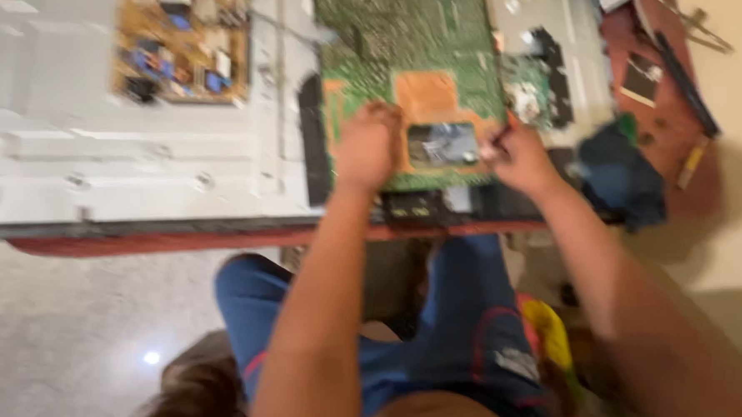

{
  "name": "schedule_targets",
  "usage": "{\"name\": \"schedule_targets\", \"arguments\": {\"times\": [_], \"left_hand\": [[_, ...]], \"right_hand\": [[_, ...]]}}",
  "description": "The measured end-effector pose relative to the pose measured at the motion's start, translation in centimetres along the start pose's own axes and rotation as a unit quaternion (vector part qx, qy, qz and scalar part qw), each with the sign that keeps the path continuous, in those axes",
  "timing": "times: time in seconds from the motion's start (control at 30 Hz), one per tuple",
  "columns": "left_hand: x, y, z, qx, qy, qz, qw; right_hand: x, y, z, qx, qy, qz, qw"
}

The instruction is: The person uses a screwdriver to remove screws from a green circuit board placed on a table. The person repeatedly unscrews fasteners around the board's edges and center, then sets the screwdriver down.

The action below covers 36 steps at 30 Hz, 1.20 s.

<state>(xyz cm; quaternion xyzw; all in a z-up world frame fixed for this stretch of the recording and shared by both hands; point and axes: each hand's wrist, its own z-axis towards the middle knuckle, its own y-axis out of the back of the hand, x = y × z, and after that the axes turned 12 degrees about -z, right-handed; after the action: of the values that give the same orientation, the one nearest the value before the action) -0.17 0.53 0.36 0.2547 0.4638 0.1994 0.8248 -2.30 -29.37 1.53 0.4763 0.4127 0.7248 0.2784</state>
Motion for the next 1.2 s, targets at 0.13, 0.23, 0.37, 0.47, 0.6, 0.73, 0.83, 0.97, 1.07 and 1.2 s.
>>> {"name": "schedule_targets", "arguments": {"times": [0.13,0.23,0.37,0.47,0.6,0.73,0.83,0.97,1.07,1.2], "left_hand": [[-0.8,-0.6,0.3,-0.026,0.007,-0.033,0.999],[-0.6,-0.1,0.2,-0.019,0.005,-0.03,0.999],[-0.7,0.3,0.3,-0.009,0.006,-0.035,0.999],[-1.0,0.5,0.6,-0.01,0.006,-0.032,0.999],[-1.1,0.2,0.1,-0.018,0.027,-0.034,0.999],[-0.8,-0.1,0.2,-0.02,0.016,-0.036,0.999],[-0.8,0.2,0.4,-0.022,0.014,-0.042,0.999],[-1.0,0.2,0.1,-0.019,0.013,-0.041,0.999],[-0.9,0.4,0.5,-0.031,0.014,-0.052,0.998],[-1.0,-0.2,0.4,0.021,0.054,-0.021,0.998]], "right_hand": [[0.1,0.9,-0.9,0.027,0.004,0.119,0.993],[0.7,0.6,-0.7,0.006,0.001,-0.044,0.999],[1.2,0.1,0.7,-0.082,0.062,-0.12,0.987],[2.1,0.2,1.0,-0.079,0.023,-0.082,0.993],[3.0,0.6,-0.8,-0.038,0.002,-0.055,0.998],[2.4,0.5,0.2,-0.058,0.051,-0.115,0.99],[1.6,-0.4,1.6,-0.068,0.082,0.023,0.994],[0.5,-0.4,-0.9,-0.09,-0.018,0.005,0.996],[0.4,0.8,-3.5,-0.134,-0.166,0.271,0.938],[2.0,2.4,-7.9,-0.141,-0.161,0.411,0.886]]}}
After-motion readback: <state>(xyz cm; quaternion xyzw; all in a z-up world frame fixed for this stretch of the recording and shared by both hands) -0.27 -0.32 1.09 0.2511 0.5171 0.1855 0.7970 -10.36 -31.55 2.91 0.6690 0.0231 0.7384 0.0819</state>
